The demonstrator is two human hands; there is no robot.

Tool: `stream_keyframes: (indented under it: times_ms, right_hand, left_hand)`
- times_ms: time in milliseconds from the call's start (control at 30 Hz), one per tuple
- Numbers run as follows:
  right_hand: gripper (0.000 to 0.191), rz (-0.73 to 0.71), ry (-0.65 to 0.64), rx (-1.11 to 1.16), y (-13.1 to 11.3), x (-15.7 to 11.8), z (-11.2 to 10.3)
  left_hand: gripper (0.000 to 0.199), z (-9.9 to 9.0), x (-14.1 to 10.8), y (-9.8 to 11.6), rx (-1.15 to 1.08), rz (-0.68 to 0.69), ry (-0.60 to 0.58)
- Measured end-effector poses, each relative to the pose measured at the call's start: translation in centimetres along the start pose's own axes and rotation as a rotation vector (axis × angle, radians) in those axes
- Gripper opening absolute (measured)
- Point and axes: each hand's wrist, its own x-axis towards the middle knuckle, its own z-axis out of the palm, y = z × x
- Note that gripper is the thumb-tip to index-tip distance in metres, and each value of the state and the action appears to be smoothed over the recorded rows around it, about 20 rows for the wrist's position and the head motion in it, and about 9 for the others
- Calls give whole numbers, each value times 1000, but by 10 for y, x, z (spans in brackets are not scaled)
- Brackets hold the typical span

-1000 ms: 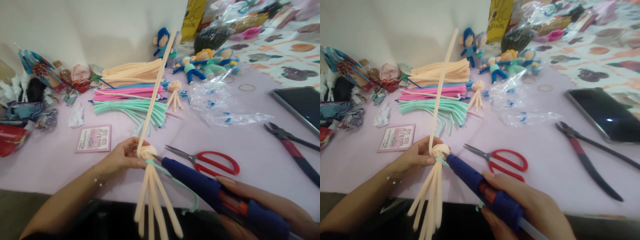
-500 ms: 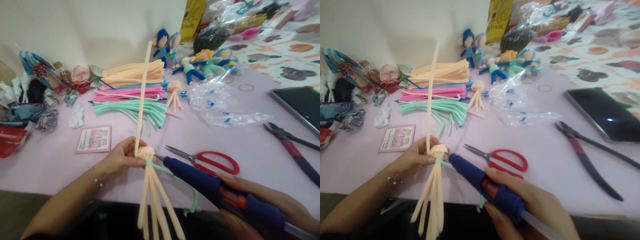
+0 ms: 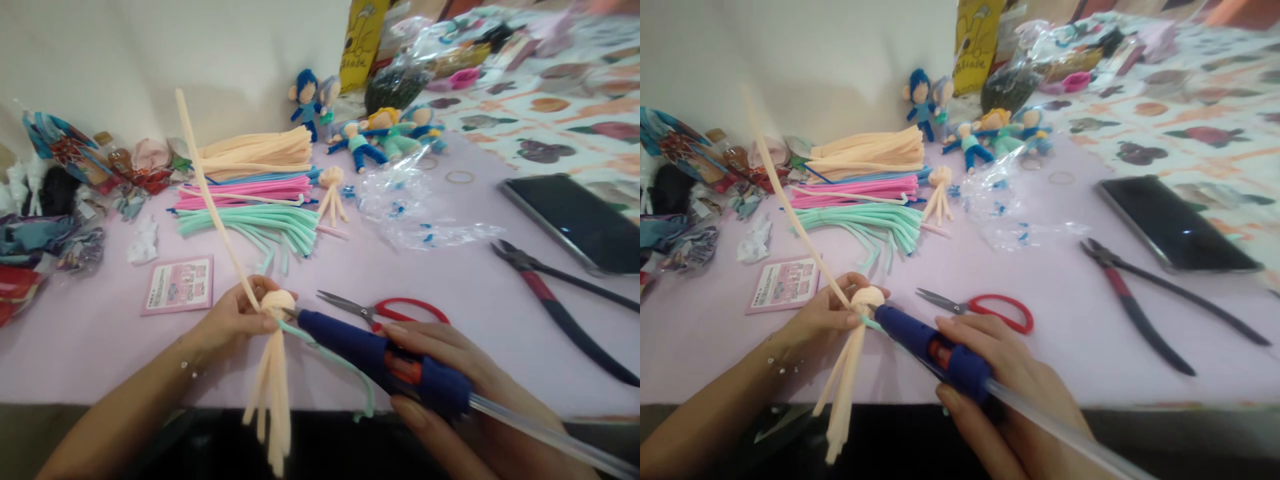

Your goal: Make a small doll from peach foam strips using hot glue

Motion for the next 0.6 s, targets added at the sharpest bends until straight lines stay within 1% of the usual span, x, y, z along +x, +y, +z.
stream_keyframes:
  times_ms: [67, 167, 233, 300, 367, 500, 600]
  right_hand:
    - [39, -80, -21, -38, -3, 6, -1]
    - [41, -26, 51, -22, -4, 7, 3]
    - [38, -4, 118, -5, -4, 5, 6]
    - [35, 5, 151, 14, -4, 4, 9]
    - [36, 19, 141, 47, -5, 4, 9]
    - [41, 32, 53, 73, -5, 5, 6]
    - [40, 47, 68, 59, -1, 3, 8]
  left_hand:
    - [44, 0, 0, -2, 6, 4, 9]
    - [47, 0, 0, -4, 8, 15, 34]
    - [49, 2, 0, -4, 14, 33, 51]
    - [51, 3, 1, -3, 31, 53, 63]
    - [51, 4, 2, -1, 48, 60, 77]
    - [49, 6, 2, 1, 33, 48, 92]
    - [49, 6, 3, 1, 19, 46, 93]
